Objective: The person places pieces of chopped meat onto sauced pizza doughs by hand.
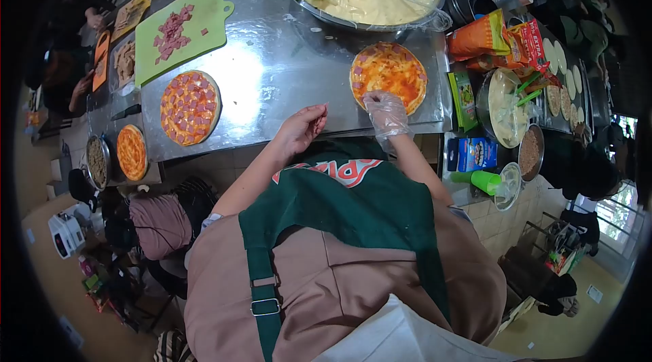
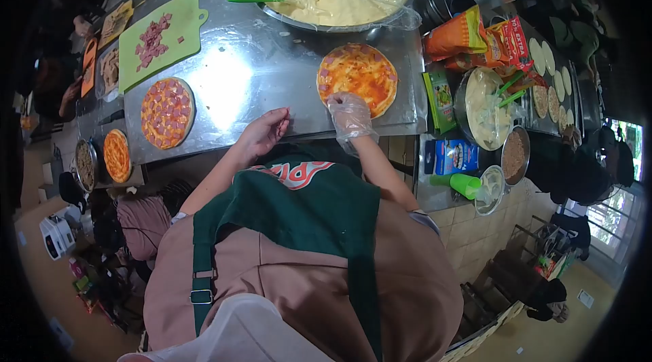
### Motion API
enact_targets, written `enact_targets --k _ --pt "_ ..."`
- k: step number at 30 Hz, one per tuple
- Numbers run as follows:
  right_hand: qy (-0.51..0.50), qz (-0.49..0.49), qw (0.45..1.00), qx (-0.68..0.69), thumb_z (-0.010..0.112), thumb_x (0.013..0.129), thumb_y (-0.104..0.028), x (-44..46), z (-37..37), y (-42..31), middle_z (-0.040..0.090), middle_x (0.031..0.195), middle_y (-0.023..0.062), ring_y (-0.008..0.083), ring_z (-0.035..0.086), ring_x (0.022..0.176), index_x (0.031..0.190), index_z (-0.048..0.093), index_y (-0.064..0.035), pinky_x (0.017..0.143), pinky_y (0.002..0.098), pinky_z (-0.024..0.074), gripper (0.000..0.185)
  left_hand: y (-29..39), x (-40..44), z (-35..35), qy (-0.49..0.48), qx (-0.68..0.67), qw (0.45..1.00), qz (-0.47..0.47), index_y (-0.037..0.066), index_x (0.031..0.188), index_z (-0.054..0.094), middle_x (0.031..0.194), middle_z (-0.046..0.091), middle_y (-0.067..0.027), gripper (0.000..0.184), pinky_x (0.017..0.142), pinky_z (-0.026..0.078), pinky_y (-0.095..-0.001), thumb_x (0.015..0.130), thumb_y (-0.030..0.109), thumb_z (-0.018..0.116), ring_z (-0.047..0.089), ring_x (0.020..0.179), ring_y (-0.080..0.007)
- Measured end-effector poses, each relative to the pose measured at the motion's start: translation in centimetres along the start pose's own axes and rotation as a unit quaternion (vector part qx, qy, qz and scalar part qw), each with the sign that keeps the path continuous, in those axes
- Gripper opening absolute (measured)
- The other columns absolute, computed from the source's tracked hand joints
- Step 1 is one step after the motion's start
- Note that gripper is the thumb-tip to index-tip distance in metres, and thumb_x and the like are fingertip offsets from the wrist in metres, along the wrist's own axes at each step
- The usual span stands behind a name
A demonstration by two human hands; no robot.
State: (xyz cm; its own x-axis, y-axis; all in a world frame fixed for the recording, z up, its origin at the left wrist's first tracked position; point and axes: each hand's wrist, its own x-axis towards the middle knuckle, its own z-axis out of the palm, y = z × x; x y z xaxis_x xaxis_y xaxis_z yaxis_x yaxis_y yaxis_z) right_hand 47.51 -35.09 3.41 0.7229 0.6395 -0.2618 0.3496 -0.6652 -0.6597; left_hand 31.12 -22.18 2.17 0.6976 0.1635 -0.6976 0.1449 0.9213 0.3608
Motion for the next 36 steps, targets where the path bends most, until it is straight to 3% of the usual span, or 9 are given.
enact_targets --k 10,13,15,16,18,25,28,30,36 --pt "0.023 -0.169 0.959 -0.229 0.051 0.075 -0.024 1.6 0.8 1.0 0.057 0.08 0.0119 0.029 0.054 0.074 0.079 0.058 -0.0051 0.068 0.0392 0.0433 0.02 -0.2 1.3 0.0 -0.003 0.019 1.0 0.004 0.003 0.093 0.055 0.075 0.056 0.0006 0.015 0.058 0.044 -0.0141 0.081 0.012 0.054 0.051 0.062 -0.0038" --pt "0.042 -0.266 0.907 -0.325 0.052 0.077 -0.02 1.0 0.4 0.7 0.057 0.087 0.0086 0.0232 0.055 0.075 0.086 0.058 -0.0061 0.068 0.0336 0.0443 0.018 -0.3 1.3 0.9 0.0 0.06 0.998 0.013 0.001 0.094 0.055 0.076 0.056 -0.0002 0.017 0.058 0.043 -0.0155 0.08 0.011 0.055 0.05 0.062 -0.0045" --pt "-0.067 -0.111 0.985 0.111 0.057 0.075 -0.017 -0.2 0.4 0.2 0.058 0.08 0.007 0.0166 0.055 0.071 0.091 0.058 -0.0026 0.064 0.0281 0.0441 0.022 -0.4 1.4 1.7 0.001 0.108 0.994 0.008 0.0 0.093 0.055 0.077 0.056 -0.0006 0.018 0.058 0.042 -0.0164 0.08 0.011 0.056 0.049 0.061 -0.0051" --pt "-0.066 -0.108 0.986 0.112 0.057 0.075 -0.017 -0.7 0.6 0.2 0.058 0.08 0.007 0.0166 0.055 0.071 0.091 0.058 -0.0026 0.064 0.0281 0.0441 0.022 -0.6 1.5 2.1 0.001 0.155 0.988 0.005 0.0 0.093 0.055 0.078 0.056 -0.001 0.018 0.057 0.042 -0.0173 0.079 0.011 0.057 0.048 0.061 -0.0058" --pt "-0.179 0.058 0.904 0.385 0.061 0.074 -0.014 -1.5 0.7 0.4 0.057 0.077 0.0022 0.009 0.052 0.068 0.091 0.058 -0.0013 0.062 0.0221 0.0419 0.021 -1.0 1.7 3.0 -0.004 0.175 0.985 0.0 0.0 0.091 0.056 0.076 0.057 -0.0012 0.018 0.055 0.041 -0.0171 0.078 0.011 0.059 0.049 0.06 -0.006" --pt "-0.168 0.148 0.874 0.431 0.062 0.074 -0.012 -2.1 0.3 2.3 0.057 0.072 0.0 0.0071 0.052 0.065 0.084 0.059 -0.0029 0.061 0.0203 0.0414 0.014 -2.3 3.0 4.0 -0.011 0.192 0.981 -0.027 0.0 0.087 0.056 0.073 0.057 -0.0024 0.015 0.051 0.042 -0.0177 0.076 0.01 0.06 0.049 0.055 -0.0076" --pt "-0.108 0.094 0.921 0.363 0.06 0.075 -0.013 -1.5 0.2 3.0 0.06 0.076 0.0035 0.0106 0.056 0.071 0.09 0.057 -0.0012 0.065 0.022 0.0435 0.019 -2.4 3.6 3.1 -0.029 0.122 0.992 -0.025 0.001 0.085 0.056 0.072 0.057 -0.0019 0.012 0.052 0.043 -0.0172 0.079 0.012 0.057 0.051 0.056 -0.0082" --pt "0.024 -0.008 0.992 0.122 0.059 0.073 -0.012 -1.1 0.0 3.0 0.06 0.07 0.0082 0.0184 0.058 0.066 0.081 0.057 -0.0047 0.062 0.0288 0.0444 0.011 -2.3 3.9 2.5 -0.002 0.093 0.995 -0.034 0.002 0.085 0.056 0.072 0.057 -0.0023 0.012 0.053 0.043 -0.0175 0.08 0.013 0.055 0.052 0.057 -0.0084" --pt "0.005 -0.117 0.984 -0.131 0.049 0.077 -0.021 -0.1 -0.6 2.1 0.058 0.075 0.0126 0.0291 0.056 0.073 0.075 0.055 -0.0052 0.066 0.0383 0.0435 0.017 -1.7 4.2 0.4 0.014 -0.005 0.999 -0.052 0.0 0.092 0.054 0.08 0.058 -0.0044 0.018 0.067 0.047 -0.0182 0.083 0.015 0.051 0.056 0.071 -0.0093"
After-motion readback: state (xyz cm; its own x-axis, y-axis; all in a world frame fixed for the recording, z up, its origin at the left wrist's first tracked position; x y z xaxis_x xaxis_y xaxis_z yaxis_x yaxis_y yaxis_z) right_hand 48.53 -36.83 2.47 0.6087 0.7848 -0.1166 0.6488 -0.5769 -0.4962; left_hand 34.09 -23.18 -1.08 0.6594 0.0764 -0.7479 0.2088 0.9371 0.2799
